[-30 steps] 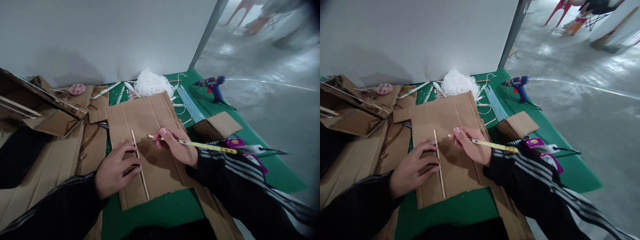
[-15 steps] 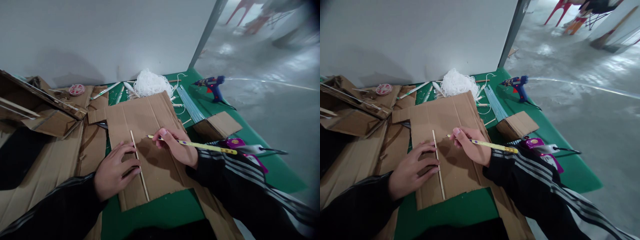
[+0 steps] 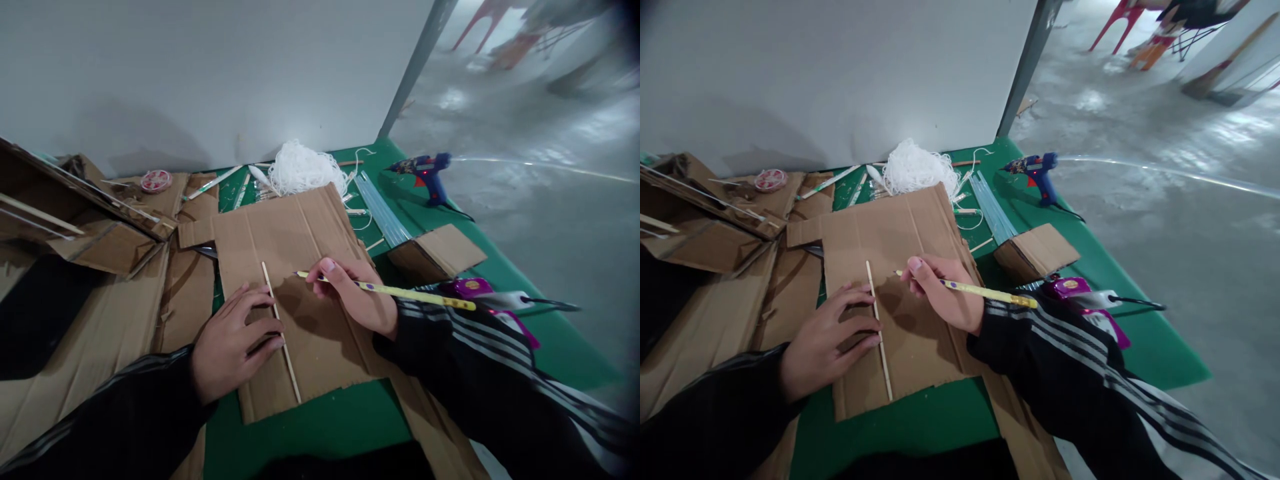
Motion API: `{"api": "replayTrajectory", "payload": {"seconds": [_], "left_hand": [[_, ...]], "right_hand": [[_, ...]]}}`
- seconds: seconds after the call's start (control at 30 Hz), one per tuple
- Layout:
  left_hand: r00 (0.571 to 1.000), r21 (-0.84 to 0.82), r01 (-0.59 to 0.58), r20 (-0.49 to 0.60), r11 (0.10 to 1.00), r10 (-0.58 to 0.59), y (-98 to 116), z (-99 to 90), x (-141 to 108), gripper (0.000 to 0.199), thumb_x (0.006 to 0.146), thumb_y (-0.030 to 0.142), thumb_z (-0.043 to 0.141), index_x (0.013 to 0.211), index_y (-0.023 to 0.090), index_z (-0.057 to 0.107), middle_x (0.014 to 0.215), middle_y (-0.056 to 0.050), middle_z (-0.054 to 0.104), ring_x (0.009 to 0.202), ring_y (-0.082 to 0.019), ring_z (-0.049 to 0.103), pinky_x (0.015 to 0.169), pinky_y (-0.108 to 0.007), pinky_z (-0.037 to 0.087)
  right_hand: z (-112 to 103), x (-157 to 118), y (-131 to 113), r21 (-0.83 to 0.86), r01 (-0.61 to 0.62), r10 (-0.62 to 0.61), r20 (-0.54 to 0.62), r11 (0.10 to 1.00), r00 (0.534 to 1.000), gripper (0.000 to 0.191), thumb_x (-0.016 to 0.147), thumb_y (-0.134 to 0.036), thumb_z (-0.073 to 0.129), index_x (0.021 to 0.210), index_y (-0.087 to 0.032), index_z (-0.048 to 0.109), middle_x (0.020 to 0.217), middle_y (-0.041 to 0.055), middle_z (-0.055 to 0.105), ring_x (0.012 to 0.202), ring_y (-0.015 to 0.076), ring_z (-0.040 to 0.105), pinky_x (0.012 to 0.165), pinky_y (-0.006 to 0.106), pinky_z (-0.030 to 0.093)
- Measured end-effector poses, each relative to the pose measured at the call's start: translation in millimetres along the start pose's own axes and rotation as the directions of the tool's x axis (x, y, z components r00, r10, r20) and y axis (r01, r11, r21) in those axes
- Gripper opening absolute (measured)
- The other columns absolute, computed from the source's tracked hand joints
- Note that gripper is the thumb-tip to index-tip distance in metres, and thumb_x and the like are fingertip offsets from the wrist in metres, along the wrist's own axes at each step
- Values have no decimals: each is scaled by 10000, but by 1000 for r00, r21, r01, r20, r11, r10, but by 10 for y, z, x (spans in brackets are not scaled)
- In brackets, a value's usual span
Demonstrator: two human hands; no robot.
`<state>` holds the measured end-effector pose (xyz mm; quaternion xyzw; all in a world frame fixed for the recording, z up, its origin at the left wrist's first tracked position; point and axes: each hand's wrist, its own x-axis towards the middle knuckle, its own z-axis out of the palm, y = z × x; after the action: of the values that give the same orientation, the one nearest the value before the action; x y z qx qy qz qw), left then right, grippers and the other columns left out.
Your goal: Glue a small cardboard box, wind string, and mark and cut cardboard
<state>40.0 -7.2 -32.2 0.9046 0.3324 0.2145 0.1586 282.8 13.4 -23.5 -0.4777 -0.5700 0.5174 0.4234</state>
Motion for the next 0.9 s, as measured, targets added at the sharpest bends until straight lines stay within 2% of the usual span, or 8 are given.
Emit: {"api": "replayTrajectory", "payload": {"seconds": [0.33, 0.7, 0.9], "left_hand": [[1000, 4, -10, 6, 1000, 10, -2, -7, 5, 89, 883, 215, 615, 950, 229, 671, 1171, -90, 576, 1258, -257, 491, 1120, -513, 342], [998, 146, -49, 54, 988, 41, 5, -67, -13, 119, 900, 248, 583, 1000, 238, 647, 1254, -27, 651, 1272, -291, 462, 1105, -568, 320], [993, 213, -112, 57, 971, 102, -8, -89, -11, 158, 928, 263, 556, 1036, 198, 650, 1272, -32, 655, 1257, -277, 490, 1124, -530, 308]], "right_hand": [[-9, -1, -3, -9, 13, -13, 11, 1000, 1000, 479, 963, -550, 422, 822, -155, 653, 665, 10, 577, 605, 110, 536, 582, 239, 417], [-8, -8, -24, -2, 7, -7, 7, 1000, 1000, 469, 965, -540, 429, 817, -155, 652, 662, 10, 578, 601, 105, 533, 574, 235, 409], [6, 12, -31, -17, 4, -4, -3, 1000, 1000, 474, 966, -540, 425, 810, -152, 649, 649, 6, 579, 592, 102, 535, 572, 231, 406]]}}
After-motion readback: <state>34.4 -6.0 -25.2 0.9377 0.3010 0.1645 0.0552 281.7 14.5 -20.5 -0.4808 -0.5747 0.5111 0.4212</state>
